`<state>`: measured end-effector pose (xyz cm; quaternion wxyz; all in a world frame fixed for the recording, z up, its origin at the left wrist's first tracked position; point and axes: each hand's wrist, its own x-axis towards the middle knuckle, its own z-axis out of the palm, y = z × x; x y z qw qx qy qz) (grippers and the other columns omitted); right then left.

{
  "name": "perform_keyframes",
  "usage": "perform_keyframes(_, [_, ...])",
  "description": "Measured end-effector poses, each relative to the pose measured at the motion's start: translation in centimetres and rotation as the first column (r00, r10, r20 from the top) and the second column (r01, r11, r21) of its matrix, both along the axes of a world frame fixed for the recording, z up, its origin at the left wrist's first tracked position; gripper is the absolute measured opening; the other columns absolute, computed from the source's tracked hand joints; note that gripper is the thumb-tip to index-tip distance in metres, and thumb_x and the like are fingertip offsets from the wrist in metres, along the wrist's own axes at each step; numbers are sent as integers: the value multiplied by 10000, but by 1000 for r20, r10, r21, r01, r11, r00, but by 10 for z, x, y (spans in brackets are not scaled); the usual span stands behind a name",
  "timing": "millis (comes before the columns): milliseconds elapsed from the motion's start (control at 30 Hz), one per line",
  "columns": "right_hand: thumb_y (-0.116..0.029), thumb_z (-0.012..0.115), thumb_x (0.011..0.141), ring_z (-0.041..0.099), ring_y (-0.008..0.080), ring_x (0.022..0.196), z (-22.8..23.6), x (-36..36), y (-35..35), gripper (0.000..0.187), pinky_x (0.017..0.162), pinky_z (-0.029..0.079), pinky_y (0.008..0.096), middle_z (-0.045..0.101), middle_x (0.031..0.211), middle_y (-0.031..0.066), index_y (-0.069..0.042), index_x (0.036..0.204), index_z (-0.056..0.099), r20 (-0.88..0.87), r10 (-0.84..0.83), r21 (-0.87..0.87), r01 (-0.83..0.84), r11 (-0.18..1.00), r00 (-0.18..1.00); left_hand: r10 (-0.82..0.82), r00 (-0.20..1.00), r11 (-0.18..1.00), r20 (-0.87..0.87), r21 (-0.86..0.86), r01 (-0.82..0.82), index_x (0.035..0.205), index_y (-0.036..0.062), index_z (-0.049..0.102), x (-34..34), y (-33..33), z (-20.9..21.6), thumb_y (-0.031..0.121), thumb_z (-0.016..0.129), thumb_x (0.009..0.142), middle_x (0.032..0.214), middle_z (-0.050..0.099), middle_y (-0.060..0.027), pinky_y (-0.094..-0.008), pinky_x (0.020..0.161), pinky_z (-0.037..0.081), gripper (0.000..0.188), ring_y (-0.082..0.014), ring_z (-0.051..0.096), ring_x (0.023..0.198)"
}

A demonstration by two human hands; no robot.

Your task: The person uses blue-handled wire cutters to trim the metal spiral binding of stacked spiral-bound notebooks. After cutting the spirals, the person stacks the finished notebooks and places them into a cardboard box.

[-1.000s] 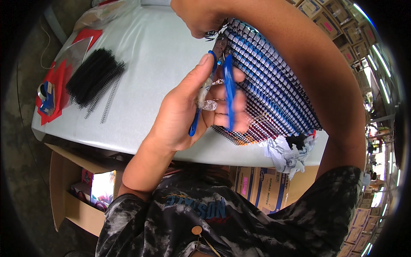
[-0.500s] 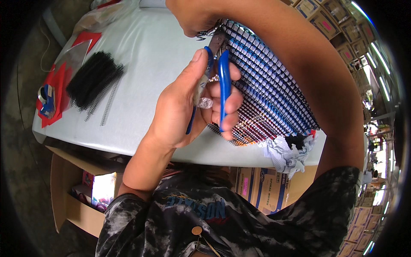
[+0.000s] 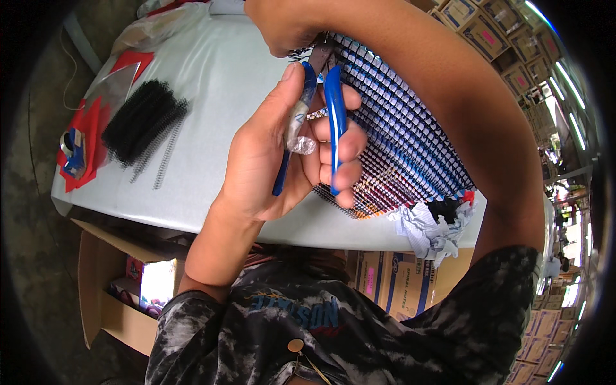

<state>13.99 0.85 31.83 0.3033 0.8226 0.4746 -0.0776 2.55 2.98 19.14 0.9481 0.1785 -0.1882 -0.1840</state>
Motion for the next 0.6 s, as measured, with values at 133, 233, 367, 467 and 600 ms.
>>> perform_keyframes(133, [-63,609,667,643,294,895,-11,9,-6,224,714,510,411,647,961,205,21,858,691,64,45,119,-53,991,997,155,988,966,-5,210,-150,1068,37,452,-14,-7,2,559,229,944,684,495,-85,-307,473,456,581,-178,492,528])
perform_keyframes(233, [-67,604,655,648,286,875,-12,12,-8,218,692,511,409,649,940,209,34,830,688,95,-39,206,18,978,995,213,974,899,81,373,-228,1106,41,449,-23,-19,-7,549,179,953,757,544,-85,-288,529,455,595,-170,561,627])
perform_keyframes(367, [-113,571,672,649,266,711,9,7,-15,196,614,512,383,658,760,174,52,711,669,-39,-81,302,89,949,996,159,987,862,37,481,-157,1120,51,454,-30,-20,-34,566,197,939,819,570,-111,-319,621,495,603,-223,603,680])
perform_keyframes(467, [-186,593,689,629,257,633,30,8,-25,244,579,500,368,644,684,171,50,673,654,-36,55,487,-31,873,998,232,971,786,-55,599,-153,1131,60,449,-36,-20,-58,576,232,929,835,570,-103,-346,632,508,596,-231,610,714])
perform_keyframes(600, [-205,616,715,610,212,668,78,19,-46,236,588,476,331,651,727,132,23,760,662,258,110,645,-256,720,960,297,940,696,-168,712,-93,1140,66,442,-38,-12,-101,560,263,933,838,567,-94,-363,647,512,564,-218,607,751])
